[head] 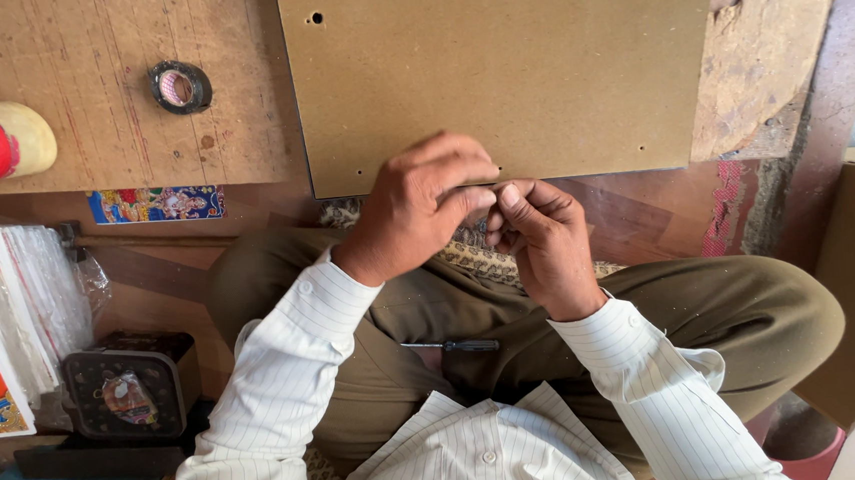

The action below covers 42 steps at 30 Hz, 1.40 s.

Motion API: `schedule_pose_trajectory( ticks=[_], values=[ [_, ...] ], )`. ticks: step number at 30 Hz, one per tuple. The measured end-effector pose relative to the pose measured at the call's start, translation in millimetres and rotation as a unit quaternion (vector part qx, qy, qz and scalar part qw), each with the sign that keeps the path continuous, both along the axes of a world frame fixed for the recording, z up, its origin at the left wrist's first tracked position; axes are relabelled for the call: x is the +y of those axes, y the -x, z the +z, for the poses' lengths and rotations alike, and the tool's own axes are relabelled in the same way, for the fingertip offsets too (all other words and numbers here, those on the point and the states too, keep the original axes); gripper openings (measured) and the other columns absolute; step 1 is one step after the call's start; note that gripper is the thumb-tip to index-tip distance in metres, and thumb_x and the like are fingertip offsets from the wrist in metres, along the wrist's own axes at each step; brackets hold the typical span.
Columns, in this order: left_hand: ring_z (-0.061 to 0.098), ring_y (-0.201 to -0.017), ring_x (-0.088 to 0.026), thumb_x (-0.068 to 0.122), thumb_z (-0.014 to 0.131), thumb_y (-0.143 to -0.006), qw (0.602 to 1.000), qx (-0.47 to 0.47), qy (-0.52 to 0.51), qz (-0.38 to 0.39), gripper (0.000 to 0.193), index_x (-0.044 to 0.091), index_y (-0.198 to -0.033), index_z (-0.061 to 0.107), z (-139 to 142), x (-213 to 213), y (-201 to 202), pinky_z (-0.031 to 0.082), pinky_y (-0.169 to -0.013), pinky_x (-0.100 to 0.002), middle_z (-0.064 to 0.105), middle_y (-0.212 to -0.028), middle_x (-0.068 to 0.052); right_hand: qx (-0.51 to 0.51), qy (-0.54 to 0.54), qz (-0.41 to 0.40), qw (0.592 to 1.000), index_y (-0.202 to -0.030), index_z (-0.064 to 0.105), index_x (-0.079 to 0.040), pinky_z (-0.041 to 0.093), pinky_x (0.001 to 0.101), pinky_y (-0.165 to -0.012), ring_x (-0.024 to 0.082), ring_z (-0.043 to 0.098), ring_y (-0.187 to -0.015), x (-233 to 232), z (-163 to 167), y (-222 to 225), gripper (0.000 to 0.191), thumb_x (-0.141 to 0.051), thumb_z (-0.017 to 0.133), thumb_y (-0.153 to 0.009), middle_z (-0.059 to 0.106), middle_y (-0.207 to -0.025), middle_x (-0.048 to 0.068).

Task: The person sits on the floor at a workbench and uses a screwdriver to fasten screws through a hardboard backing into a picture frame. They fit the backing board into the frame, place a white paper sheet over it, then drive screws along the frame edges to secure the backing.

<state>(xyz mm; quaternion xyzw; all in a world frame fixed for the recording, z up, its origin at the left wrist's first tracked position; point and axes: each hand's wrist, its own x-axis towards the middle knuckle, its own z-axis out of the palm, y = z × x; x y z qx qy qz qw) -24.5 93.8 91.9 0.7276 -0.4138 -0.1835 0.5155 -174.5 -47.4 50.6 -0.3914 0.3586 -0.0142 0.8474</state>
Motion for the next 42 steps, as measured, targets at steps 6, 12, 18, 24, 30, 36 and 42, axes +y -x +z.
schedule_pose_trajectory(
  ticks=[6, 12, 18, 24, 30, 36, 42],
  values=[
    [0.073, -0.086, -0.023, 0.0, 0.072, -0.094, 0.998, 0.041, 0.032, 0.029, 0.012, 0.005, -0.104, 0.071, -3.4, -0.5, 25.6, 0.059, -0.073, -0.032, 0.072, -0.102, -0.007, -0.026, -0.032, -0.014, 0.999, -0.099, 0.07, -0.003, 0.047, 0.0243, -0.063, 0.012, 0.061, -0.069, 1.2, -3.3, 2.4, 0.016, -0.018, 0.067, -0.104, 0.067, -0.082, 0.003],
    [0.07, -0.081, -0.015, 0.001, 0.07, -0.097, 0.941, 0.314, 0.1, 0.074, 0.004, 0.001, -0.101, 0.072, -31.9, 4.8, 37.1, 0.059, -0.073, -0.029, 0.074, -0.094, -0.007, -0.076, 0.237, 0.012, 0.969, -0.107, 0.072, 0.001, 0.051, 0.0241, -0.072, 0.011, 0.065, -0.083, 3.1, 9.5, 1.8, 0.011, -0.006, 0.071, -0.099, 0.073, -0.093, 0.005],
    [0.072, -0.088, -0.016, 0.006, 0.068, -0.098, 0.791, 0.589, 0.15, 0.064, 0.011, -0.001, -0.105, 0.073, -66.3, 20.0, 61.4, 0.06, -0.079, -0.031, 0.075, -0.096, -0.008, -0.191, 0.274, 0.065, 0.94, -0.107, 0.072, 0.003, 0.059, 0.0283, -0.087, 0.012, 0.067, -0.102, 6.6, 19.0, 4.2, 0.013, 0.004, 0.072, -0.095, 0.069, -0.112, 0.005],
    [0.073, -0.094, -0.019, 0.011, 0.069, -0.099, 0.693, 0.702, 0.163, 0.025, 0.013, 0.0, -0.105, 0.071, -100.1, 21.6, 67.2, 0.059, -0.084, -0.033, 0.075, -0.1, -0.008, -0.182, 0.582, 0.078, 0.789, -0.108, 0.074, -0.003, 0.057, 0.0305, -0.082, 0.019, 0.071, -0.096, 18.4, 19.6, 16.9, 0.018, 0.005, 0.075, -0.092, 0.071, -0.106, 0.009],
    [0.073, -0.091, -0.02, 0.011, 0.067, -0.098, 0.674, 0.726, 0.128, 0.042, 0.011, 0.001, -0.103, 0.07, -114.7, 13.3, 70.5, 0.061, -0.083, -0.035, 0.074, -0.099, -0.009, -0.148, 0.666, 0.064, 0.728, -0.102, 0.072, -0.006, 0.058, 0.0342, -0.078, 0.028, 0.072, -0.091, 23.3, 15.8, 24.6, 0.017, 0.007, 0.069, -0.091, 0.07, -0.103, 0.011],
    [0.071, -0.089, -0.018, 0.011, 0.065, -0.1, 0.685, 0.716, 0.13, 0.025, 0.017, 0.0, -0.109, 0.072, -110.8, 15.3, 64.0, 0.059, -0.081, -0.034, 0.074, -0.099, -0.008, -0.173, 0.702, 0.019, 0.691, -0.107, 0.074, -0.008, 0.058, 0.0361, -0.078, 0.028, 0.072, -0.091, 28.6, 11.6, 27.8, 0.021, 0.005, 0.072, -0.091, 0.07, -0.104, 0.011],
    [0.069, -0.086, -0.018, 0.015, 0.063, -0.102, 0.713, 0.689, 0.129, 0.022, 0.019, -0.001, -0.107, 0.072, -115.4, 12.8, 65.5, 0.057, -0.079, -0.035, 0.073, -0.097, -0.008, -0.171, 0.664, 0.009, 0.728, -0.108, 0.075, -0.007, 0.059, 0.0316, -0.076, 0.022, 0.075, -0.09, 31.0, 8.0, 30.0, 0.019, 0.002, 0.075, -0.091, 0.073, -0.105, 0.009]
  ],
)
